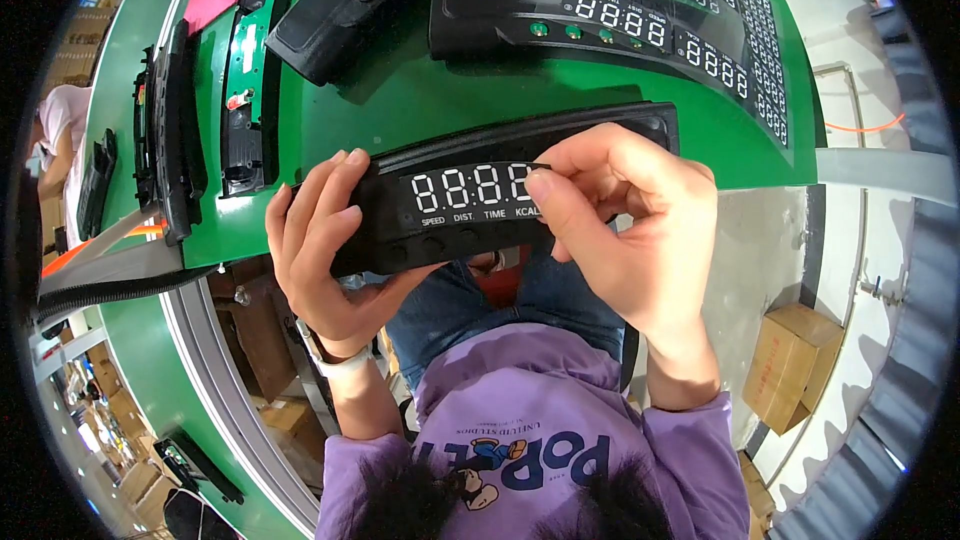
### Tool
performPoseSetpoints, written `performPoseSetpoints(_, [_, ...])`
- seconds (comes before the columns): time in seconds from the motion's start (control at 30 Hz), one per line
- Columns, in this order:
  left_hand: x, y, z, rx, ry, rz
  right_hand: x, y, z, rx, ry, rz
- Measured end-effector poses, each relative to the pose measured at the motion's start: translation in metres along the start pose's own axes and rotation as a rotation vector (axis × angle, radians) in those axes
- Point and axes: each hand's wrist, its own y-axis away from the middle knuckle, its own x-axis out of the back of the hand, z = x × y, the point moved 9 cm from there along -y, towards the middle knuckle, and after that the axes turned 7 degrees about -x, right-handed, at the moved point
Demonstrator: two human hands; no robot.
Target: Assembling digital display panels by peeling and applying labels to the screens.
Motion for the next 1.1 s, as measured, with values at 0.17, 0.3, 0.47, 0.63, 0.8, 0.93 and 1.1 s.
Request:
performPoseSetpoints(0.17, [0.001, -0.001, 0.002, 0.005, -0.023, -0.029, -0.001, 0.001, 0.000, 0.005, -0.001, 0.004])
performPoseSetpoints(0.3, [0.000, -0.004, 0.007, -0.033, -0.050, -0.074, -0.001, 0.000, -0.002, 0.018, 0.011, -0.002])
performPoseSetpoints(0.47, [0.000, -0.005, 0.012, -0.071, -0.078, -0.044, -0.001, 0.000, -0.002, 0.025, 0.028, 0.008])
performPoseSetpoints(0.63, [0.001, -0.005, 0.014, -0.104, -0.104, -0.033, -0.002, 0.001, -0.005, 0.030, 0.037, 0.009])
performPoseSetpoints(0.8, [0.000, -0.004, 0.015, -0.141, -0.135, -0.065, -0.001, 0.001, -0.004, 0.027, 0.043, 0.011])
performPoseSetpoints(0.93, [0.000, -0.003, 0.014, -0.117, -0.131, -0.043, -0.003, 0.001, -0.005, 0.032, 0.060, 0.003])
performPoseSetpoints(1.1, [0.002, -0.004, 0.013, -0.101, -0.149, -0.018, -0.002, 0.001, -0.009, 0.043, 0.072, 0.004])
